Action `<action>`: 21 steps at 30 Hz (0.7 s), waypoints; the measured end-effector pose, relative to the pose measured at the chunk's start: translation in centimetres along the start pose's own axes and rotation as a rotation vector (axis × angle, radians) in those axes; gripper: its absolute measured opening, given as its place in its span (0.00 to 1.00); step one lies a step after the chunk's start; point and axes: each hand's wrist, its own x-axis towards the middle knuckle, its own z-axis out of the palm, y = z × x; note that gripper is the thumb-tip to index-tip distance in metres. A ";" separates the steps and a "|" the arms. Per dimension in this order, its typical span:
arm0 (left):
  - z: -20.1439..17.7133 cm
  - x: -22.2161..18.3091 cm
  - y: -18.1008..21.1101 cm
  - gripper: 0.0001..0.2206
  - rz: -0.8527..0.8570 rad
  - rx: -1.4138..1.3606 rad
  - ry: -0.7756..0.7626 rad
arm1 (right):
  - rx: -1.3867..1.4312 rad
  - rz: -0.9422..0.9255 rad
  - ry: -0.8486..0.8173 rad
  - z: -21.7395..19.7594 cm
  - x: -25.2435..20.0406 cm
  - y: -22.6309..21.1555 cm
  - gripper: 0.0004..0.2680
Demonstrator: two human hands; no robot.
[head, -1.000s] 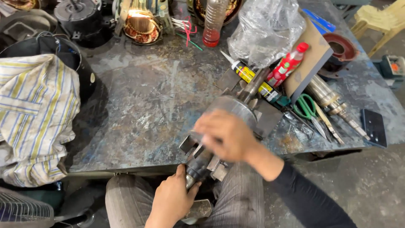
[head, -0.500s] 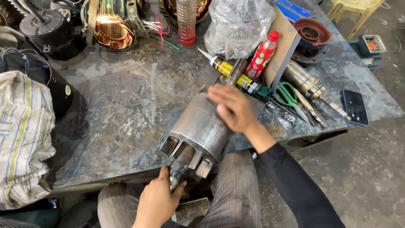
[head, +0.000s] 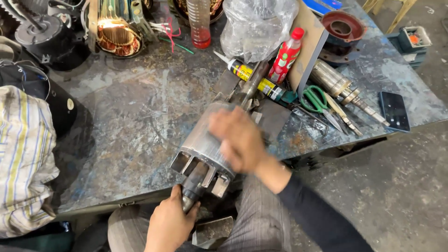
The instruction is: Sanding the shaft of an electric motor with sandpaper to smooth the surface.
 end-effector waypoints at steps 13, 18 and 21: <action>0.3 0.9 0.4 0.31 -0.090 0.079 -0.046 | -0.010 0.114 -0.002 1.8 -5.9 -0.7 0.22; 0.8 0.9 -0.7 0.24 0.012 -0.002 0.077 | 0.006 0.052 0.027 0.6 -2.0 1.2 0.27; -0.6 -0.4 0.3 0.23 -0.012 -0.016 0.032 | -0.120 0.309 -0.129 1.3 -3.4 7.6 0.30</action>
